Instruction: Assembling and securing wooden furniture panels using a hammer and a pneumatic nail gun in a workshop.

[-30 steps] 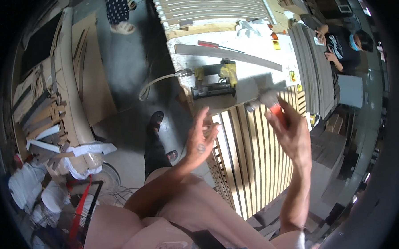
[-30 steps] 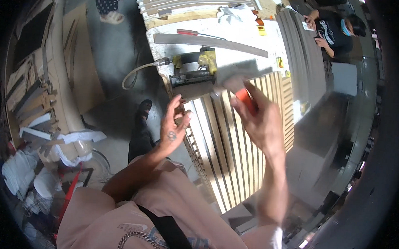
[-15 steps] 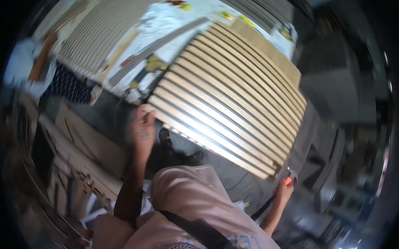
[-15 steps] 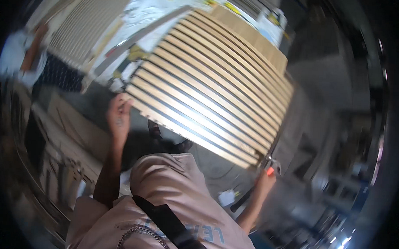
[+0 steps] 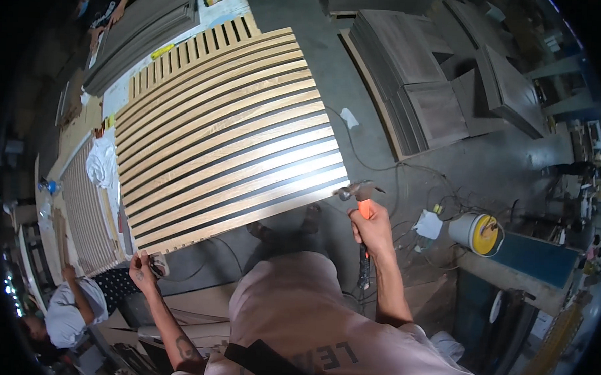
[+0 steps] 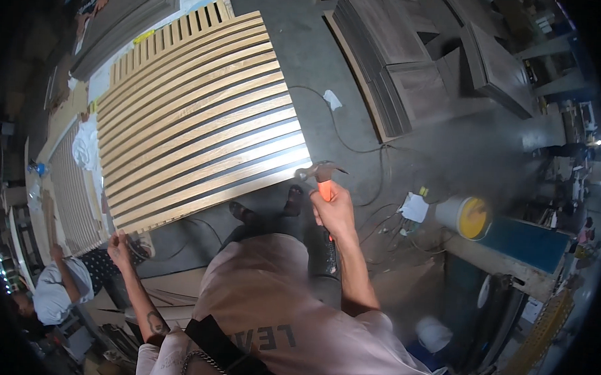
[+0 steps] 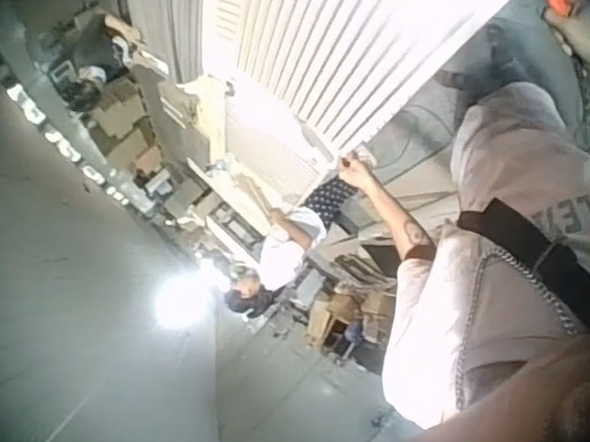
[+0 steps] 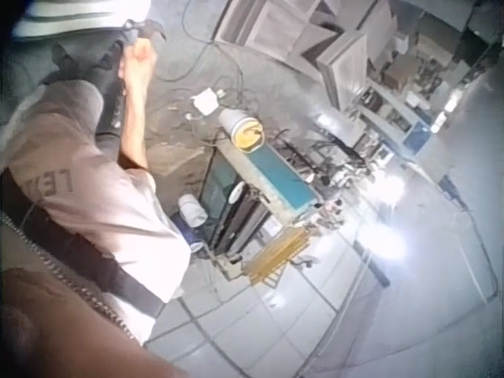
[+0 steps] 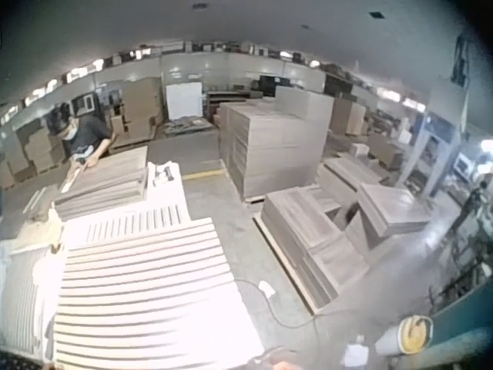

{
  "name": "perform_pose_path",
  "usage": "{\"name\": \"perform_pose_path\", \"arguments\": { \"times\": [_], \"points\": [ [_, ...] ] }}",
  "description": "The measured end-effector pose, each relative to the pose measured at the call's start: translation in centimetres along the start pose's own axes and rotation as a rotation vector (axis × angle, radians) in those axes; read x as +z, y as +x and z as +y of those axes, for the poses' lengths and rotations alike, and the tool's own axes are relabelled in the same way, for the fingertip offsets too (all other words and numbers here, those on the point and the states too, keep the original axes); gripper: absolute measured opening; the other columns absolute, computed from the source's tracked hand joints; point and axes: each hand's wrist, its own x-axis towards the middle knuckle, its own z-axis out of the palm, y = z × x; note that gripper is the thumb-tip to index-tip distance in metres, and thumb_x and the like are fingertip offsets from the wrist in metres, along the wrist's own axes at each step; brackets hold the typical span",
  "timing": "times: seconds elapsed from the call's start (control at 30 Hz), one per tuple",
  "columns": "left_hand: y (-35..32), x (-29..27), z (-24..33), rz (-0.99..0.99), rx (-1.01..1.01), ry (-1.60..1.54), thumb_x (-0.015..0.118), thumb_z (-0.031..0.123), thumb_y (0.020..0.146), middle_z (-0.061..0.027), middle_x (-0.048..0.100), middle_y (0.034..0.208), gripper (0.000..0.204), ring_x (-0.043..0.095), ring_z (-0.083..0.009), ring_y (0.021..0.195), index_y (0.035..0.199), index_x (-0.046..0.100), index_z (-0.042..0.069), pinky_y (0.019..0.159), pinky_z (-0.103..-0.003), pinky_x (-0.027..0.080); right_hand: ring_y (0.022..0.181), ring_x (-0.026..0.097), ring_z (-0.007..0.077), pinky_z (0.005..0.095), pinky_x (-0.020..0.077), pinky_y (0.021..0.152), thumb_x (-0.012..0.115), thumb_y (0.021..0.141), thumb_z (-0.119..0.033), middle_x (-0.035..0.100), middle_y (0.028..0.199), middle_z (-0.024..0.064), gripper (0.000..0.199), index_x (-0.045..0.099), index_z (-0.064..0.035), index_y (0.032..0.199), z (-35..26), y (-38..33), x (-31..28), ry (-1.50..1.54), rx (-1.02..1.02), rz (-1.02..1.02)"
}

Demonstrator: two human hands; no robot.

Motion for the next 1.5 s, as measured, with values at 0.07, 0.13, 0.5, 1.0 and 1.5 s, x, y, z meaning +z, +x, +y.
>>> {"name": "perform_pose_path", "arguments": {
  "times": [0.07, 0.13, 0.5, 1.0, 1.5],
  "points": [
    [0.4, -0.6, -0.4, -0.031, 0.003, -0.029, 0.07, 0.019, 0.087, -0.0037, 0.064, 0.082, 0.028, 0.056, -0.0103, 0.072, 0.1, 0.066, -0.005, 0.062, -0.023, 0.043, 0.038, 0.042, 0.0087, 0.0247, 0.031, 0.038, 0.059, 0.087, -0.006, 0.047, 0.051, 0.0005, 0.011, 0.053, -0.0042, 0.078, -0.5, -0.3, 0.1, -0.024, -0.017, -0.005],
    [-0.2, -0.7, -0.4, 0.02, -0.038, -0.207, 0.071, 0.016, 0.086, -0.0039, 0.064, 0.081, 0.025, 0.057, -0.0109, 0.073, 0.098, 0.066, -0.005, 0.064, -0.023, 0.044, 0.04, 0.043, 0.0078, 0.0238, 0.0309, 0.039, 0.059, 0.087, -0.005, 0.048, 0.053, 0.0, 0.011, 0.053, -0.0042, 0.078, -0.8, -0.4, 0.1, 0.017, -0.009, -0.024],
    [0.3, -0.4, -0.3, 0.094, -0.149, -0.244, 0.071, 0.009, 0.085, -0.0069, 0.064, 0.082, 0.023, 0.059, -0.0127, 0.068, 0.099, 0.063, -0.008, 0.06, -0.023, 0.047, 0.042, 0.042, 0.0071, 0.024, 0.0308, 0.039, 0.06, 0.087, -0.008, 0.048, 0.057, -0.0003, 0.012, 0.054, -0.0058, 0.078, -1.0, 0.7, -1.4, 0.14, 0.027, -0.145],
    [1.8, -1.7, -0.2, -0.017, -0.215, -0.138, 0.069, 0.008, 0.085, -0.0025, 0.06, 0.073, 0.012, 0.054, -0.0103, 0.064, 0.087, 0.065, -0.003, 0.057, -0.022, 0.042, 0.064, 0.058, 0.0309, 0.0383, 0.0467, 0.062, 0.06, 0.091, -0.031, 0.062, 0.074, 0.0186, 0.032, 0.061, -0.001, 0.101, 1.8, 4.1, -4.2, -0.345, -0.638, 0.135],
    [-4.3, 4.3, 13.2, -0.06, -0.633, -0.902, 0.045, 0.025, 0.097, -0.0282, 0.03, 0.142, 0.055, 0.034, -0.0432, 0.131, 0.138, 0.029, -0.008, 0.106, -0.061, 0.031, 0.042, 0.036, 0.0041, 0.0212, 0.0263, 0.037, 0.063, 0.091, -0.017, 0.045, 0.058, -0.0033, 0.015, 0.053, -0.0074, 0.086, -1.2, 1.0, 0.1, 0.275, 0.01, -0.069]
  ]
}}
